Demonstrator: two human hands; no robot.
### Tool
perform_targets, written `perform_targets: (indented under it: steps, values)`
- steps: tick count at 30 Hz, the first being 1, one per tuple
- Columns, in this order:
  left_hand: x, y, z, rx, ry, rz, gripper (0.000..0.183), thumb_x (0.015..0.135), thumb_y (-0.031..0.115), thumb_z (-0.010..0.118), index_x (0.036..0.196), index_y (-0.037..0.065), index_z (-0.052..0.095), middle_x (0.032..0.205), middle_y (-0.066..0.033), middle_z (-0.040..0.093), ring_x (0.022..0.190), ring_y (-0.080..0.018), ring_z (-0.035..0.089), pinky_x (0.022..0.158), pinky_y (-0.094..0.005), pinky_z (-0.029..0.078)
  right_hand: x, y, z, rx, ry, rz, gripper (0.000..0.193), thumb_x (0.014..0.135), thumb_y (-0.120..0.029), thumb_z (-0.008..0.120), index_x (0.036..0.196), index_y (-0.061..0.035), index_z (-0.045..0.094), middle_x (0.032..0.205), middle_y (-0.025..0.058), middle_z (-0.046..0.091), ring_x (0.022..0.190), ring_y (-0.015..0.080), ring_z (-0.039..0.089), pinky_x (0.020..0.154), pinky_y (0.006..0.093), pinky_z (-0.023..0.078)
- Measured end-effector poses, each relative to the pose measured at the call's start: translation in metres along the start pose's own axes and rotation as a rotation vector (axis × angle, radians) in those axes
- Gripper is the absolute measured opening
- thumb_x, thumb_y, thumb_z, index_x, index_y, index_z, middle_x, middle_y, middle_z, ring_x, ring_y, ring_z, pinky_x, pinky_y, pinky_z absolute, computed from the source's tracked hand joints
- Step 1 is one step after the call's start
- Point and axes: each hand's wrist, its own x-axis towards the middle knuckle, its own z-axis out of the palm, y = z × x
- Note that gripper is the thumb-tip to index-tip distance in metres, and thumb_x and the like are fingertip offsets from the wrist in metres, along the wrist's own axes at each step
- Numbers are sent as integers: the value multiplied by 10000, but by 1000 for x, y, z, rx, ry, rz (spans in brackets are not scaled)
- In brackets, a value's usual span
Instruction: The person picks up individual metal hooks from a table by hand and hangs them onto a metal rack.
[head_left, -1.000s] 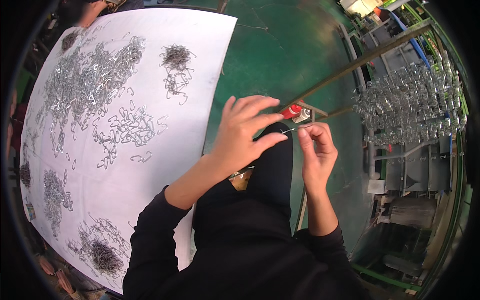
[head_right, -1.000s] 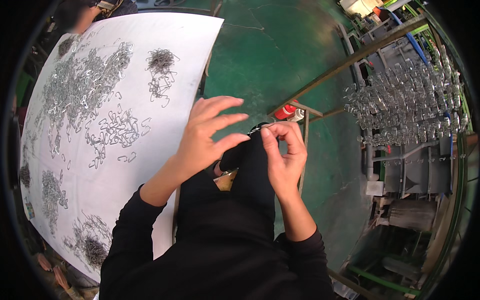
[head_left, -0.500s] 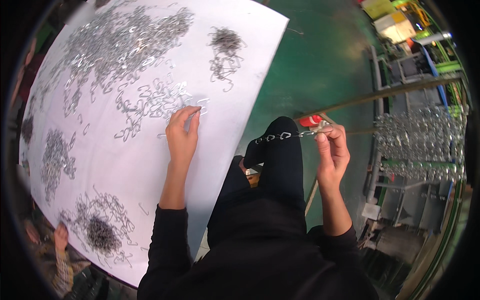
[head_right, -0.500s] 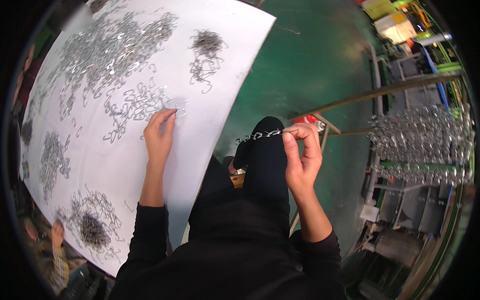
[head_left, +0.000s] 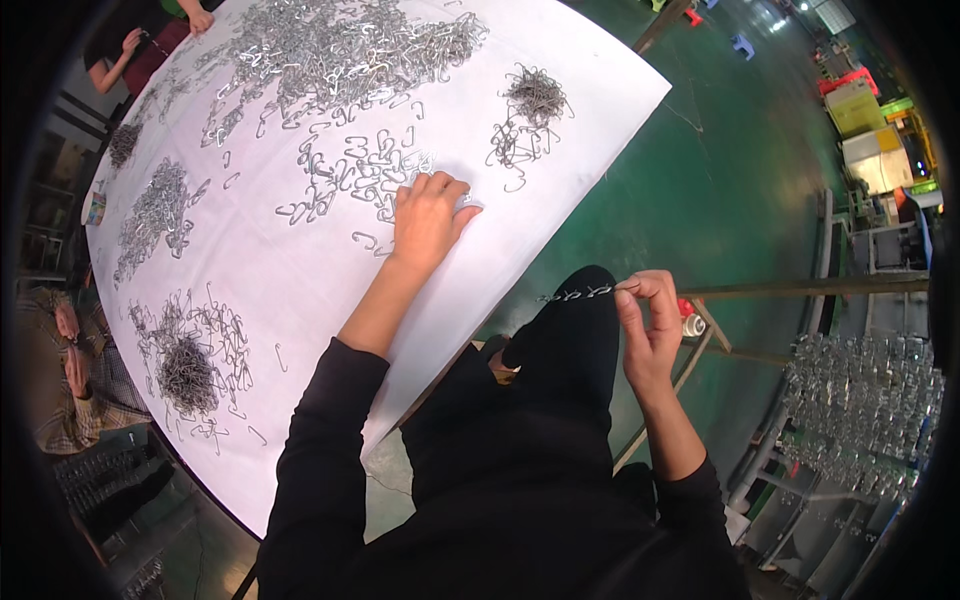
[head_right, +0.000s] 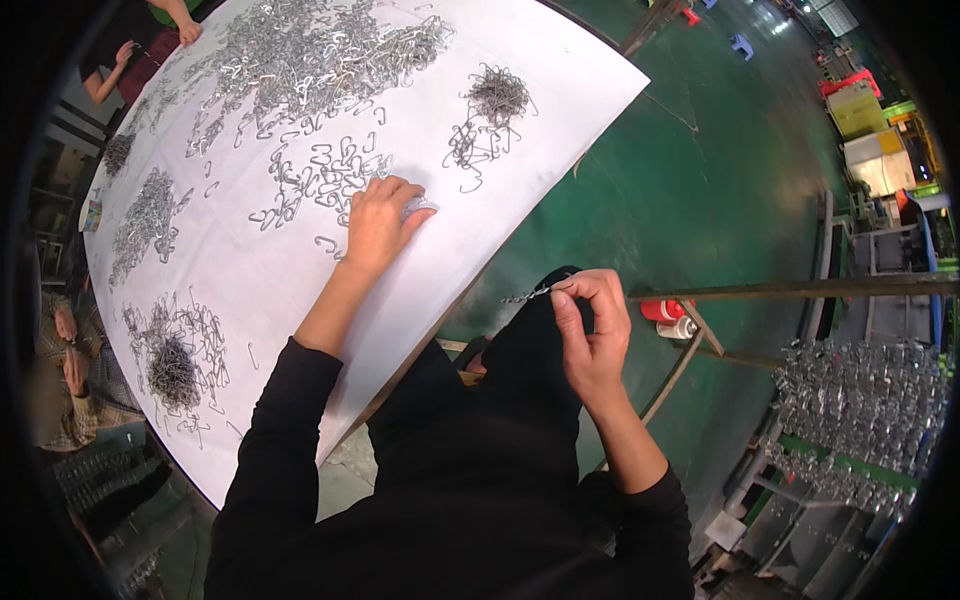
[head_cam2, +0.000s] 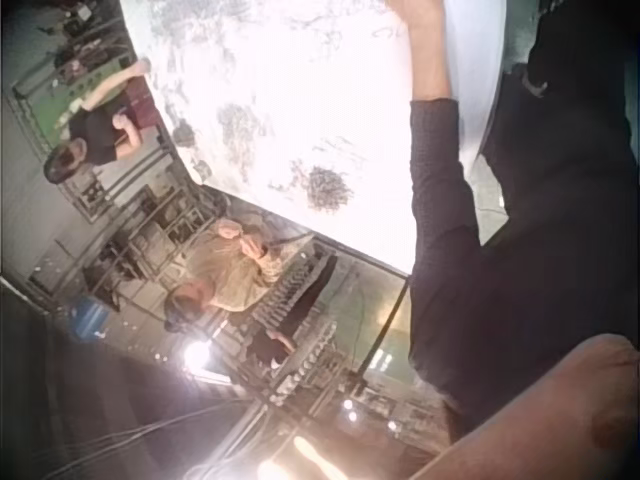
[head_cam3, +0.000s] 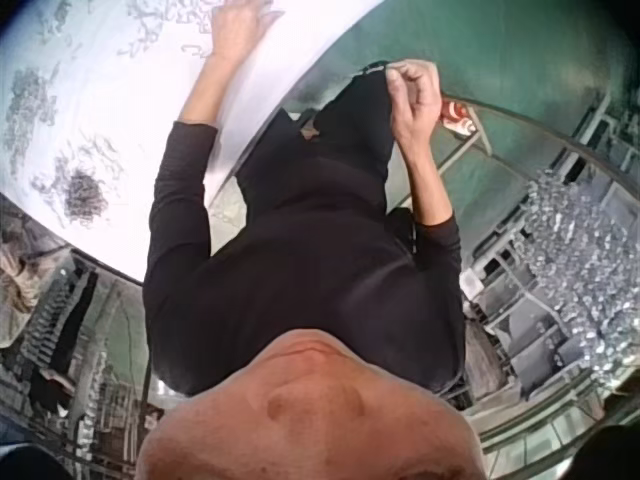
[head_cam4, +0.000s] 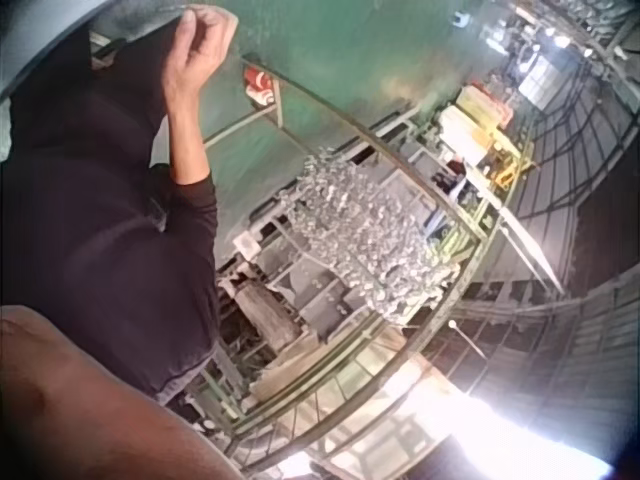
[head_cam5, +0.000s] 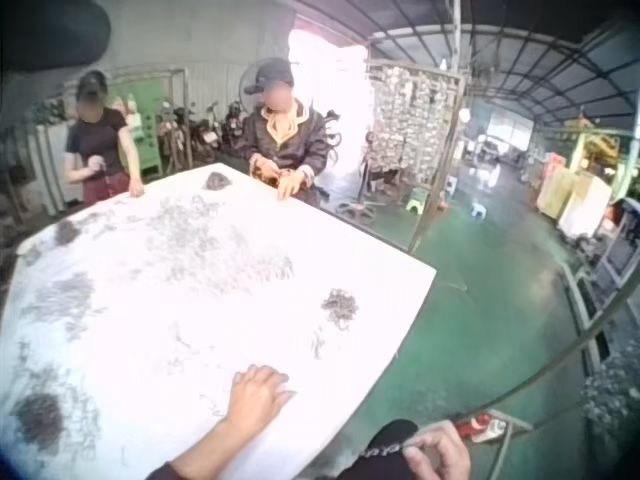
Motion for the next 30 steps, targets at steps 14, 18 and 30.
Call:
perform_targets:
  steps: [14,18,30]
  values:
    - [29,24,11,680,-377,134,97,717,13,618,805,16,577,813,-113,607,783,-233,643,583,-291,566,0,38,3,18,-16,-19,71,797,-77,656,839,-67,600,810,33,572,721,164,542,699,288,355]
    - [30,17,12,660,-303,63,99,732,25,622,820,15,579,793,-109,616,756,-238,651,605,-305,560,2,35,4,9,-28,-71,73,794,-69,656,844,-72,602,808,28,574,714,161,543,701,293,354]
    - [-5,142,-30,-1241,-161,-484,110,854,50,644,945,-10,645,885,-63,687,838,-89,632,765,-229,484,0,39,13,-51,-68,-130,81,774,-90,684,832,-86,627,800,-3,583,698,156,547,712,299,343]
